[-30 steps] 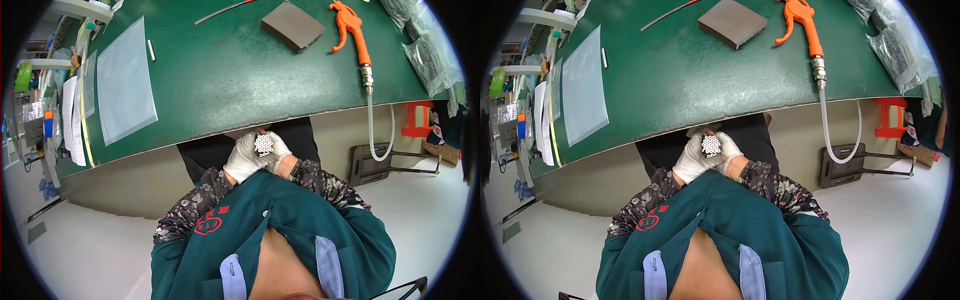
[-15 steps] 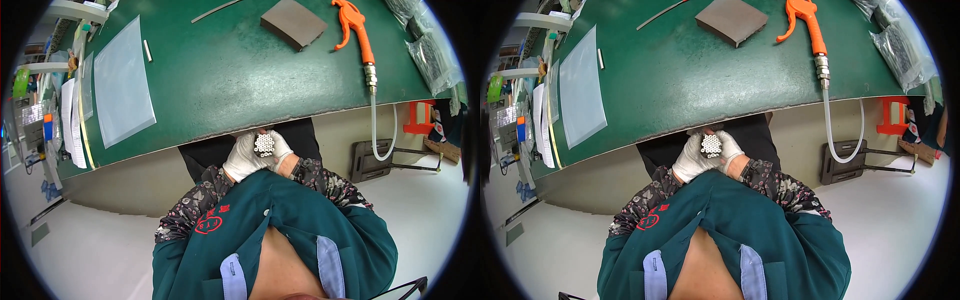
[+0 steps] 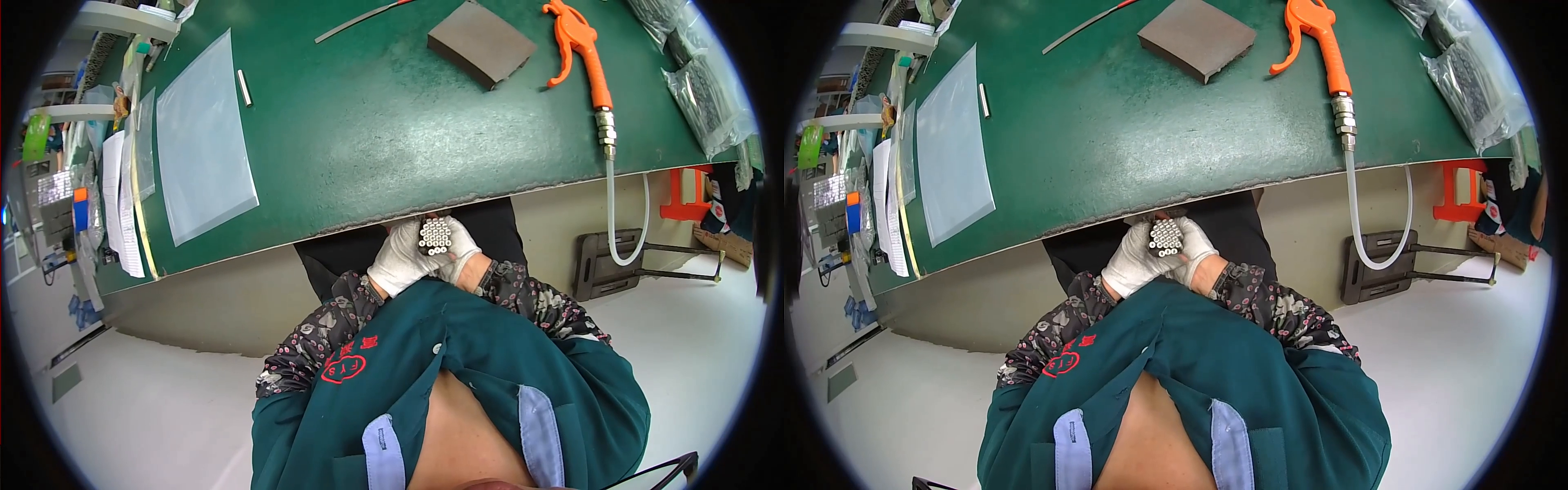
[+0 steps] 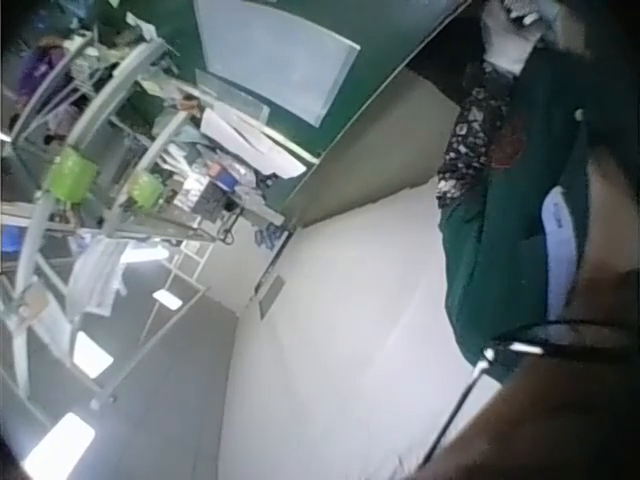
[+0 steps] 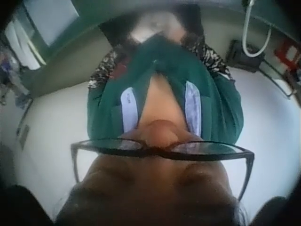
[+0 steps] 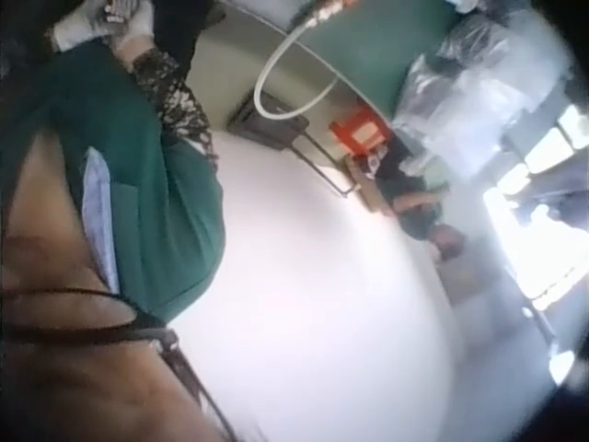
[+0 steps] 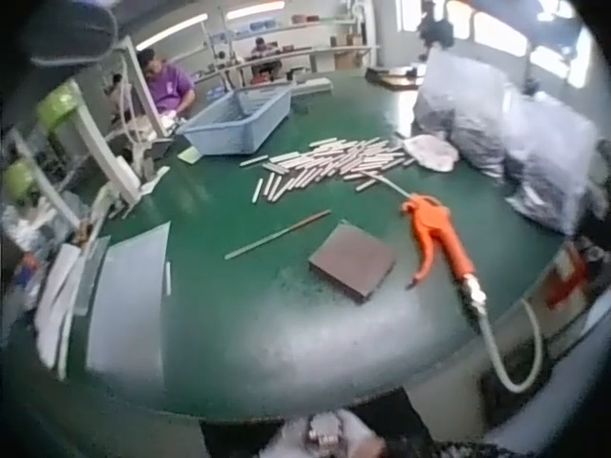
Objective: Sorting and packaging small metal rods into plastic bags at a factory workbench.
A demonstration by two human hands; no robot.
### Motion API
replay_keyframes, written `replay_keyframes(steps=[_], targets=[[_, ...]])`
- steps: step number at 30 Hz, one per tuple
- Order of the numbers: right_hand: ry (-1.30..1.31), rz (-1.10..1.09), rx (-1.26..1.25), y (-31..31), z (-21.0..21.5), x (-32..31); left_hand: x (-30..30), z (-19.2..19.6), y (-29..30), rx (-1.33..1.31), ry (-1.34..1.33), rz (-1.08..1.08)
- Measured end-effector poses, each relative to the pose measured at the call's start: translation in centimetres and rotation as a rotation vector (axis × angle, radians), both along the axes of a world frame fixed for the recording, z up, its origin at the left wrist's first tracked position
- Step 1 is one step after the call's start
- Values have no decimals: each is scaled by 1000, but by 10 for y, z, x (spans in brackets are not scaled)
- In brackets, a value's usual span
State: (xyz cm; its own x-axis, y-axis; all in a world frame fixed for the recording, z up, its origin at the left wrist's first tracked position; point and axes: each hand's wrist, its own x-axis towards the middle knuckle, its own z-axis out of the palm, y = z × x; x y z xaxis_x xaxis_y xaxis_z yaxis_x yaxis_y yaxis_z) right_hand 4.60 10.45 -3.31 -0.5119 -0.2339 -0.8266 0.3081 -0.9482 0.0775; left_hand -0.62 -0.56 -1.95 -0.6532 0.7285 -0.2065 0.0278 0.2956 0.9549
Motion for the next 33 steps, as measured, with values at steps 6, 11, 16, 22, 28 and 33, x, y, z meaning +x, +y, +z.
replay_keyframes(steps=[6,11,16,22,28,33], targets=[[351,-96,-417,9,-26,19,7,0,-3,52,-176,17],[120,-15,-195,9,-16,10,3,-3,-1,13,53,-47],[74,-35,-91,4,-20,5,-4,9,4,40,142,-56],[113,124,125,11,-2,13,-1,17,-3,128,323,-103],[545,310,447,39,104,-5,-17,81,-35,283,653,-98],[844,389,1050,51,194,-37,-38,136,-84,212,1132,-52]])
